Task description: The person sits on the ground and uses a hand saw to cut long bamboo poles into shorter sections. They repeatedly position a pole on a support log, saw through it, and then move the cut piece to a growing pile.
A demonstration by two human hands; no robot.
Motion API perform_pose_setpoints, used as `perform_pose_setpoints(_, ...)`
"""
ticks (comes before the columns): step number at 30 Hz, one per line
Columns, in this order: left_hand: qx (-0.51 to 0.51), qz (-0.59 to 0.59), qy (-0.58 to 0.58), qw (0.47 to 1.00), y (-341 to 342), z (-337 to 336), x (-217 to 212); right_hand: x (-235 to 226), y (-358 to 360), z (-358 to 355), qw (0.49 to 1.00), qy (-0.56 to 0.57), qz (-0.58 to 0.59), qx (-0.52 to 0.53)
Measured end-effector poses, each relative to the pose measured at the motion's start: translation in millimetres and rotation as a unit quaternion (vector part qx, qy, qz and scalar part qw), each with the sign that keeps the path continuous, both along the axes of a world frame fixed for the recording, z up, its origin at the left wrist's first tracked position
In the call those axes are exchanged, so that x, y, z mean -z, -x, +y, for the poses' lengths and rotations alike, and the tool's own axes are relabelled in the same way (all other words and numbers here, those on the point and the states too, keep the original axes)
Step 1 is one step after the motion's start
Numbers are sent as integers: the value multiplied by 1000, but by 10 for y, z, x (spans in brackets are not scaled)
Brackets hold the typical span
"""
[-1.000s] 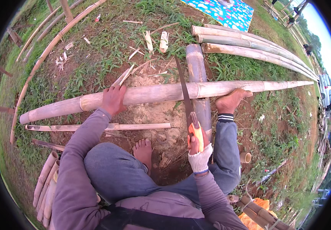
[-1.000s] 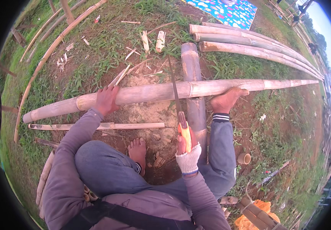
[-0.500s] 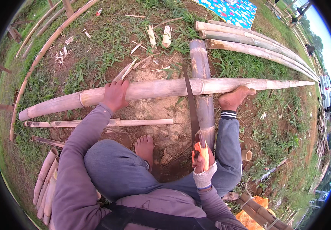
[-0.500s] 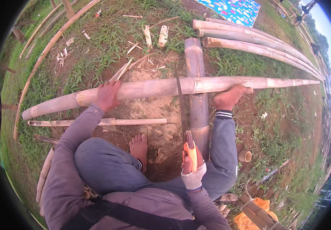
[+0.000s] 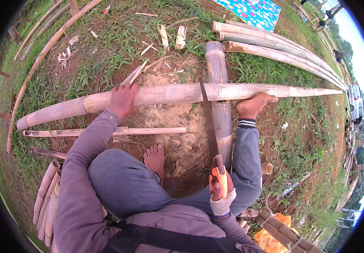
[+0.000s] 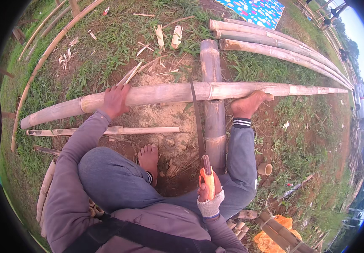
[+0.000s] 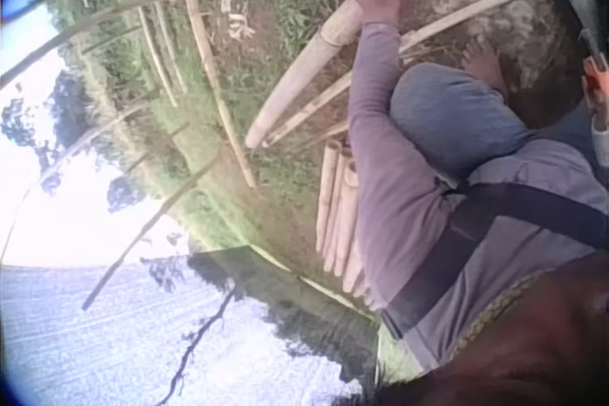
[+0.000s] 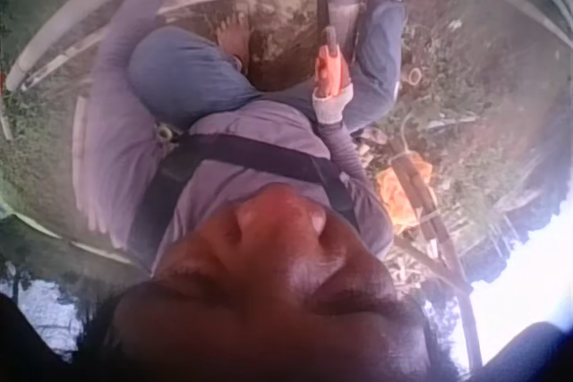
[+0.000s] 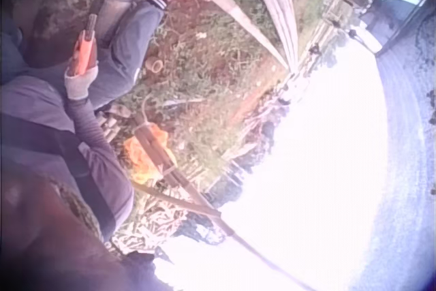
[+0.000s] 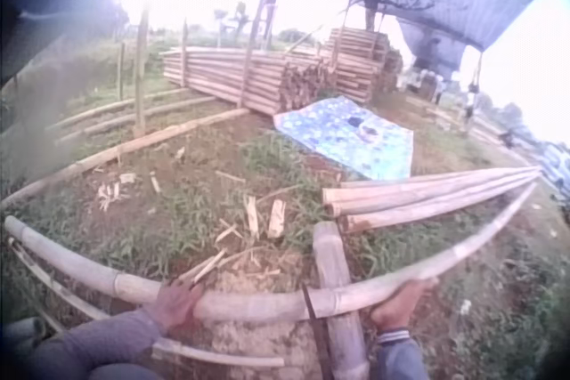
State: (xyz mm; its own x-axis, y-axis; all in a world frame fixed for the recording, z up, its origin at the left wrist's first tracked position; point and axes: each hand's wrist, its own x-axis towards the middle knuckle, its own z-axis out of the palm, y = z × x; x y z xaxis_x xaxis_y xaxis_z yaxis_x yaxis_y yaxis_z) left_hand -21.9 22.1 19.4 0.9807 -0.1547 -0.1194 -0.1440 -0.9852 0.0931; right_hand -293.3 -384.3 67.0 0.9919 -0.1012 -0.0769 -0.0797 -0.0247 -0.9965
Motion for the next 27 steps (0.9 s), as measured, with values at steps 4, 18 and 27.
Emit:
perform_pose_setpoints(4,25,-21,1,999,-76,-153,-10,-191,-1346,448,992,52,-38,112)
perform_pose_setpoints(18,8,-50,-6,999,-7,78,22,-110,-317,379,993,-68,-15,93)
perform_pose_setpoints(27,11,-12,-21,1000,-48,-94,-132,-221,-1705,421,989,42,-139,22)
